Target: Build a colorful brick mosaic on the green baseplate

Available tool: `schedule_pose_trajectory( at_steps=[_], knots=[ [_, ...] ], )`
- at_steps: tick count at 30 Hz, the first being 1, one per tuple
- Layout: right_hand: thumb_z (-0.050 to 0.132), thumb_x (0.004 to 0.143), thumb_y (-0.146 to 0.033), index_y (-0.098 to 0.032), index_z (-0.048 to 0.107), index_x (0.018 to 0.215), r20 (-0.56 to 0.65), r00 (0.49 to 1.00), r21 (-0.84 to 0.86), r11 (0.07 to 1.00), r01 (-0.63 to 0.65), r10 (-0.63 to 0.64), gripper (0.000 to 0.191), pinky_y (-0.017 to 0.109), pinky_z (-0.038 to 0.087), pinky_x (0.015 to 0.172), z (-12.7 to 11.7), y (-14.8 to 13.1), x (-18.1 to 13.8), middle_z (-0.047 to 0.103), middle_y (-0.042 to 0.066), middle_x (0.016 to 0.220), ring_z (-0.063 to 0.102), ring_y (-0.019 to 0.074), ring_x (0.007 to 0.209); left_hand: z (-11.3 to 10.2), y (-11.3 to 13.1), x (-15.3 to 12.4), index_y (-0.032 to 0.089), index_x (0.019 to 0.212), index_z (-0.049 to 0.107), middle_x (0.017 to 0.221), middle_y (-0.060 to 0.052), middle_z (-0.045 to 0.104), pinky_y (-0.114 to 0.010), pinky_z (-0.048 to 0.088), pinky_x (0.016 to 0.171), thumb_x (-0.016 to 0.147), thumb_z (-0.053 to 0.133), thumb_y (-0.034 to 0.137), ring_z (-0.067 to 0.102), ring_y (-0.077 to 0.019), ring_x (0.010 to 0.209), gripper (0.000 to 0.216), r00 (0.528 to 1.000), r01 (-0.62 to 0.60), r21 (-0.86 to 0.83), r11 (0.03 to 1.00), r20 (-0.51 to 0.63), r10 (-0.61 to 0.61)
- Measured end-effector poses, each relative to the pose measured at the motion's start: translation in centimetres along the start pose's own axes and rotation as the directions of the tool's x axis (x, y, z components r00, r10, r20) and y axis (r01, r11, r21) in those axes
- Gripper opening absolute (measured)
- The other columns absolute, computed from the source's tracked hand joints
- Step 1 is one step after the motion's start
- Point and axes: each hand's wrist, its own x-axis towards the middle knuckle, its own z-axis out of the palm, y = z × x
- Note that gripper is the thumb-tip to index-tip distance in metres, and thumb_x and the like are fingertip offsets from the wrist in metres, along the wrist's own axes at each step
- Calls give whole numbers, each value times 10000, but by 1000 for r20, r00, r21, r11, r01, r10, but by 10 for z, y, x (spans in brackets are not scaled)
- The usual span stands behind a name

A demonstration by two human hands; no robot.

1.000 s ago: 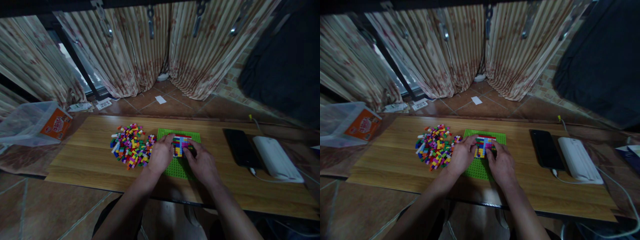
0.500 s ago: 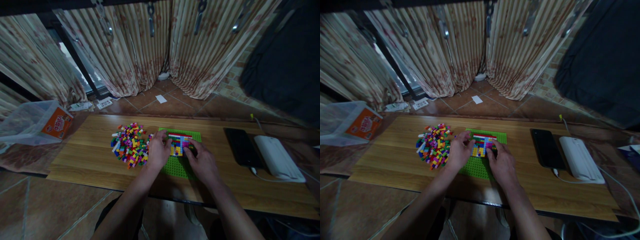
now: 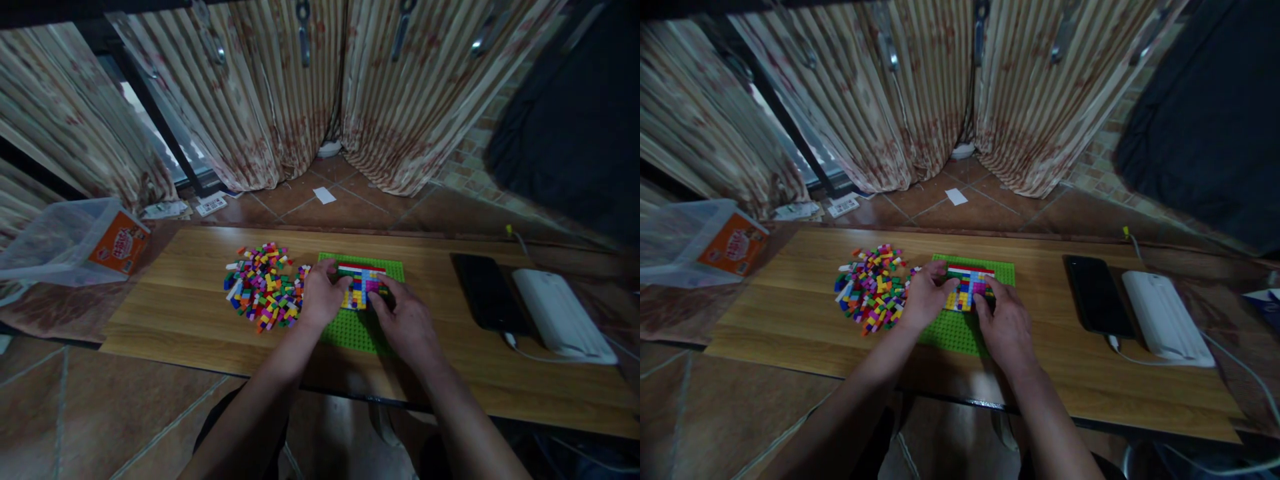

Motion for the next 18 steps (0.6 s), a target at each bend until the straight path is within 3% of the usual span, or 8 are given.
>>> schedule_pose_trajectory(
  at_steps=[5,11,15,18],
  knots=[
    [474,916,-444,-172,616,1270,4,1000,-15,1000,3,-3,469,419,516,839,0,2,0,682,148,1113,662,264,937,4,-5,0,95,1157,628,1004,-109,697,-304,546,762,751,732,171,661,-167,795,426,1000,11,-68,998,-11,-11],
    [457,918,-471,-189,608,1273,10,1000,-40,999,23,-23,478,409,518,808,1,7,-1,683,138,1109,665,258,903,-1,-7,-3,133,1171,626,978,-85,707,-308,551,738,769,733,261,657,-164,757,435,991,-114,-27,993,-73,112],
    [450,921,-482,-180,603,1277,23,1000,-43,999,18,-17,492,418,513,839,0,7,-1,679,146,1142,660,267,949,-25,-5,6,111,1116,657,953,-102,724,-319,551,793,878,572,220,672,-176,789,275,978,-154,9,988,-142,154],
    [448,921,-484,-175,606,1273,41,999,-47,999,-8,10,494,417,516,824,0,7,-1,680,149,1138,664,269,934,-54,-13,17,128,1030,696,1009,-111,732,-319,528,889,861,509,103,684,-192,918,253,967,-143,150,978,-191,171]
  ],
)
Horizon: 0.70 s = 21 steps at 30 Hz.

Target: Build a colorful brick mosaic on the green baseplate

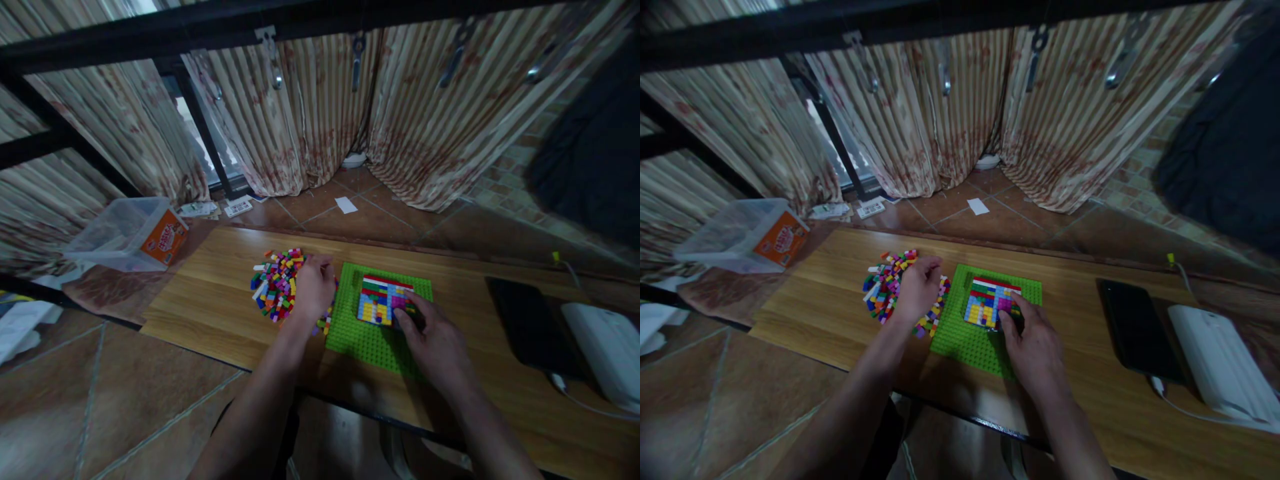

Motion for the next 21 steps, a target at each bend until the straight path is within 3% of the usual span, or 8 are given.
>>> schedule_pose_trajectory(
  at_steps=[4,7,12,21],
  knots=[
    [450,920,-482,-185,605,1269,-8,1000,-18,1000,15,-15,484,409,518,784,1,2,0,689,141,1093,667,267,896,-29,-23,11,165,919,740,1004,-105,725,-334,507,921,797,524,66,676,-225,968,268,999,6,337,942,32,-18],
    [450,923,-480,-200,602,1273,-19,999,-19,999,34,-34,473,399,516,792,2,3,0,692,127,1072,669,257,889,-40,-33,12,184,879,753,913,-98,731,-351,506,903,770,527,64,673,-251,951,278,996,-38,470,882,90,-6],
    [446,921,-485,-194,603,1274,-21,999,-9,999,35,-35,484,405,521,795,1,2,0,691,132,1096,671,261,894,-41,-37,10,210,882,761,901,-100,729,-350,514,868,791,551,110,666,-266,961,250,989,-102,533,840,144,29],
    [442,920,-492,-172,599,1285,7,1000,-6,1000,7,-7,510,423,516,833,-1,0,0,676,154,1140,663,283,952,-36,-39,16,214,991,763,1023,-114,727,-360,503,912,812,562,126,661,-269,999,283,991,-65,547,835,133,-11]
  ],
)
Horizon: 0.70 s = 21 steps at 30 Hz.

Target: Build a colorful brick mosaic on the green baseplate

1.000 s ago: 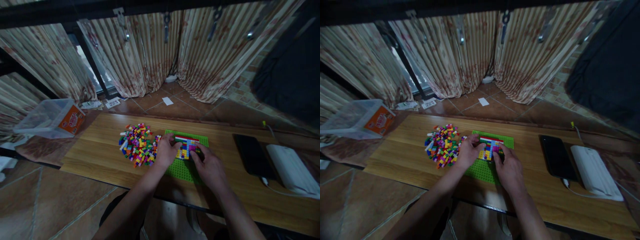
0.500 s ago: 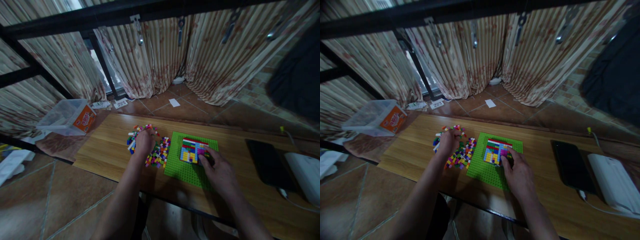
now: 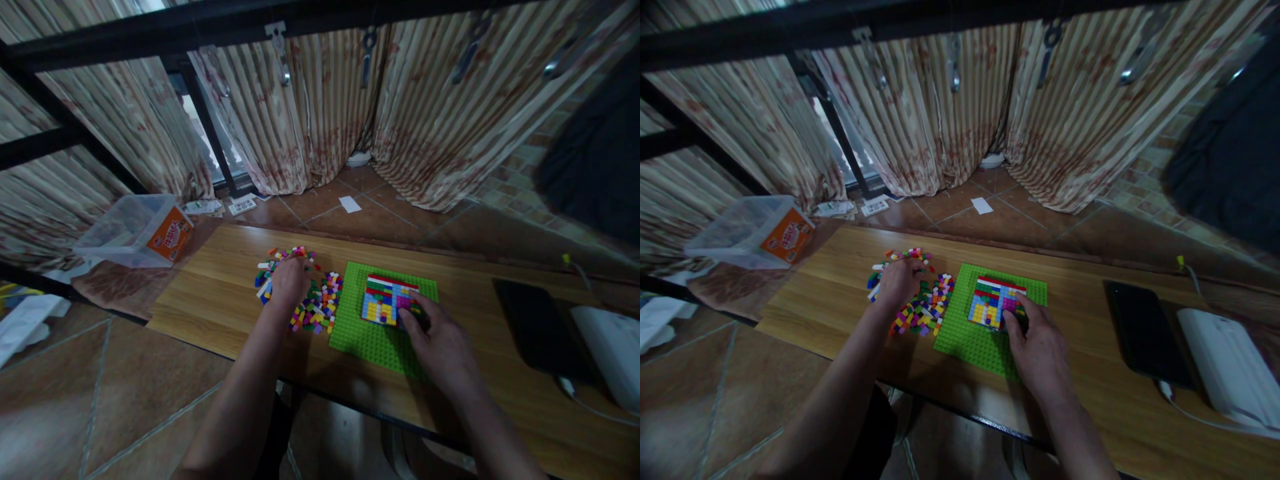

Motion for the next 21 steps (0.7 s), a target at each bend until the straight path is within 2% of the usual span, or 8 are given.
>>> schedule_pose_trajectory(
  at_steps=[3,6,9,11,14,21],
  knots=[
    [443,922,-495,-175,600,1286,6,1000,-1,1000,-13,13,510,428,518,835,0,-1,0,673,152,1142,666,281,941,-1,4,-1,208,951,762,1003,-109,722,-346,507,883,829,546,133,663,-255,971,259,999,-15,-37,999,-31,14],
    [450,920,-488,-159,607,1281,0,1000,-6,1000,-10,10,513,433,516,845,0,-1,0,671,161,1135,663,286,943,0,18,-8,199,894,749,931,-73,721,-301,509,837,837,549,131,665,-208,892,220,994,-105,-189,976,-39,100],
    [455,920,-480,-157,601,1290,-8,1000,0,1000,-19,19,513,434,519,841,1,-3,0,667,162,1147,666,282,929,5,39,-19,188,915,734,909,-41,722,-257,508,787,844,570,135,661,-160,818,187,965,-229,-428,874,15,261],
    [454,922,-476,-160,602,1284,-15,1000,1,1000,-13,13,503,436,517,854,1,-3,0,669,158,1150,664,283,948,9,52,-26,191,910,730,870,-23,725,-242,504,752,845,592,152,659,-150,793,157,937,-266,-516,814,61,345],
    [451,927,-465,-158,604,1274,-29,999,0,1000,14,-14,487,436,509,874,0,-4,-1,675,157,1140,659,286,984,13,64,-31,192,881,723,837,-13,726,-236,496,721,836,602,145,659,-150,784,138,919,-277,-530,801,97,382],
    [458,927,-460,-155,610,1266,-34,999,4,1000,21,-21,481,426,514,858,1,-3,-1,674,162,1141,662,282,969,17,71,-29,211,854,710,828,-1,726,-249,489,732,816,597,126,663,-151,772,147,919,-296,-477,828,92,382]
  ],
)
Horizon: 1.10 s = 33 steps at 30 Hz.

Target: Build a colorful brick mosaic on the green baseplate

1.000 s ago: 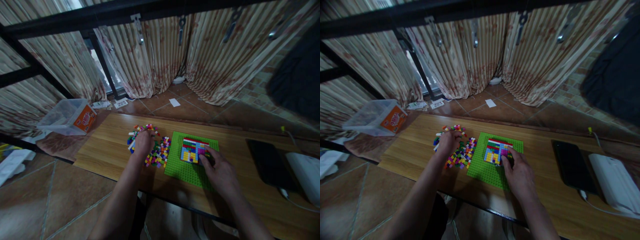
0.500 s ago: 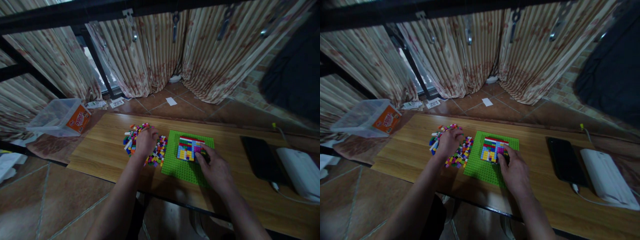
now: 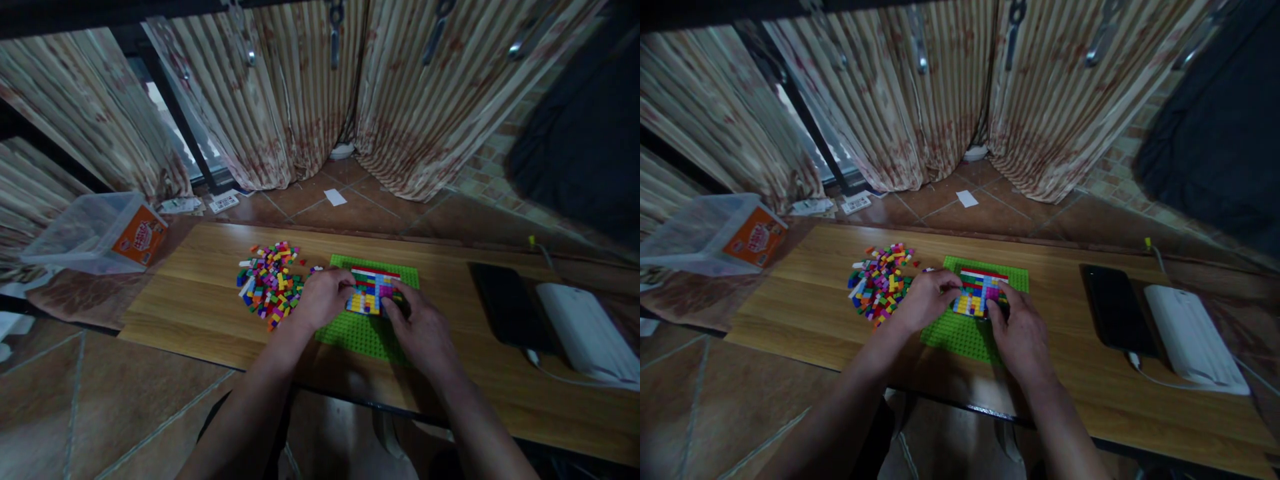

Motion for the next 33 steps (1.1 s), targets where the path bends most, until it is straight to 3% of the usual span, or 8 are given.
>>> schedule_pose_trajectory(
  at_steps=[7,13,19,23,33],
  knots=[
    [464,924,-454,-154,606,1279,18,1000,-9,1000,-24,24,486,408,519,829,-2,-3,0,673,156,1135,669,267,923,8,4,2,210,843,674,786,3,726,-250,482,693,818,599,149,671,-154,746,99,996,83,-3,997,-40,-83],
    [474,917,-452,-145,601,1290,23,999,-6,999,-34,34,499,417,523,815,-2,-2,0,670,161,1144,669,265,882,12,0,2,199,833,653,781,2,716,-245,486,695,800,614,140,665,-147,740,78,994,87,-76,993,-52,-91],
    [472,922,-446,-144,608,1276,15,1000,0,1000,-9,9,485,431,514,867,-1,-1,1,673,162,1151,662,286,969,8,-4,3,181,836,657,762,-2,698,-233,465,676,824,584,133,644,-137,714,89,994,80,-147,986,-61,-90],
    [468,924,-451,-148,600,1283,15,1000,0,1000,-11,11,488,432,515,876,-1,-1,0,677,157,1144,663,286,983,5,2,4,183,815,663,706,-3,666,-240,424,620,898,532,220,597,-133,640,159,990,100,-89,991,-88,-107],
    [459,926,-448,-155,604,1279,9,1000,-26,1000,-10,10,481,435,522,839,-1,-2,0,676,158,1136,671,284,933,9,10,5,200,822,659,724,1,682,-253,420,628,863,619,270,612,-145,657,90,980,180,14,984,-84,-178]
  ],
)
